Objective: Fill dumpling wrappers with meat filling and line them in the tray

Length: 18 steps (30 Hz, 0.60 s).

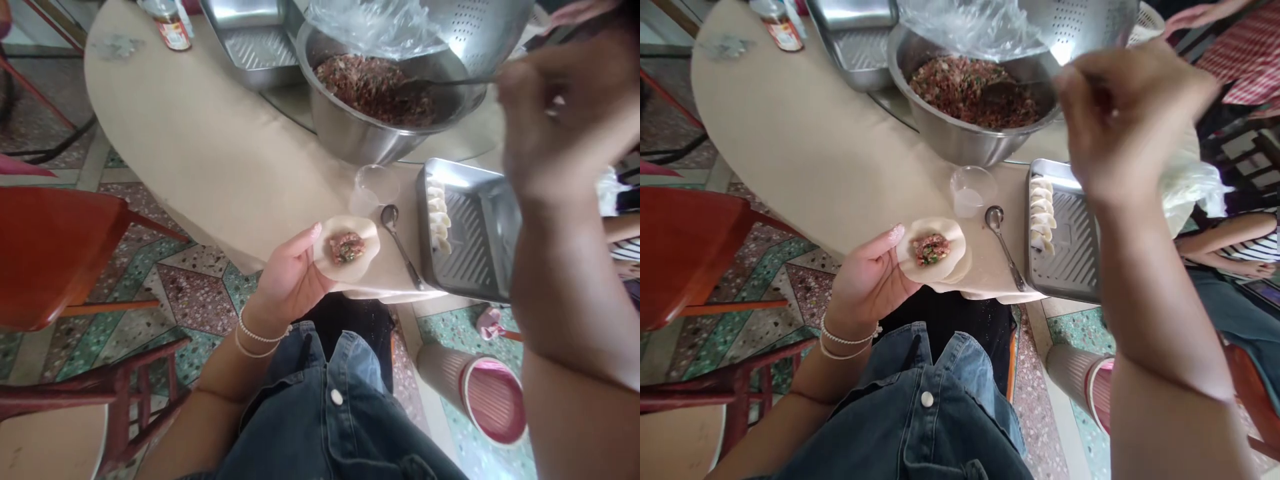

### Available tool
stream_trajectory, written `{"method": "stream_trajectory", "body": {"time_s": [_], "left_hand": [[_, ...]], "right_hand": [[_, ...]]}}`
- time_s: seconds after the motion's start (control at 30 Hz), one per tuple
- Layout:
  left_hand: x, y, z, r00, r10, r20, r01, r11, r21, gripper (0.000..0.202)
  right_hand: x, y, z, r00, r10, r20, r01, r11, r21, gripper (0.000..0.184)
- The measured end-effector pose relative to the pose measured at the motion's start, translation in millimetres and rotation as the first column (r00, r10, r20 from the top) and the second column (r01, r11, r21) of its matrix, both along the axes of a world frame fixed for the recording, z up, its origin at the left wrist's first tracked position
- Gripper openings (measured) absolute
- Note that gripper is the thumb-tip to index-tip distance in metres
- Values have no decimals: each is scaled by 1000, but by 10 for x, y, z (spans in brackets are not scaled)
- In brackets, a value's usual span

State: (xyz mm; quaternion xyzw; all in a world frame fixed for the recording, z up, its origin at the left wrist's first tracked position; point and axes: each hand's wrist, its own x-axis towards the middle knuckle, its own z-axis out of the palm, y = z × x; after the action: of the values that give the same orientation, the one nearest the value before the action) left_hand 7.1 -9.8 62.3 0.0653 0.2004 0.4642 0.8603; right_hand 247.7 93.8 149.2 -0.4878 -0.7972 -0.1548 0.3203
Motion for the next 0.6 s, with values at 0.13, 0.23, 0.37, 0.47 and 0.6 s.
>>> {"method": "stream_trajectory", "body": {"time_s": [0.13, 0.23, 0.37, 0.47, 0.6], "left_hand": [[1, -56, 11, 1000, 6, -16, -7, 1000, -20, 46], [-24, -65, -1, 999, 34, -34, -36, 998, -59, 45], [-58, -28, -20, 994, 80, -76, -88, 991, -105, 47], [-73, 21, -28, 988, 103, -114, -118, 984, -135, 49], [-83, 75, -54, 973, 159, -167, -181, 976, -124, 49]], "right_hand": [[-66, 670, 36, 981, -158, 114, 184, 945, -271, 48], [-77, 875, -31, 980, -184, 70, 197, 938, -285, 46], [5, 659, -101, 983, -174, 53, 180, 974, -138, 73], [19, 299, -222, 999, 47, -10, -47, 999, 2, 58], [-61, -5, -522, 932, 338, 133, -292, 915, -278, 54]]}}
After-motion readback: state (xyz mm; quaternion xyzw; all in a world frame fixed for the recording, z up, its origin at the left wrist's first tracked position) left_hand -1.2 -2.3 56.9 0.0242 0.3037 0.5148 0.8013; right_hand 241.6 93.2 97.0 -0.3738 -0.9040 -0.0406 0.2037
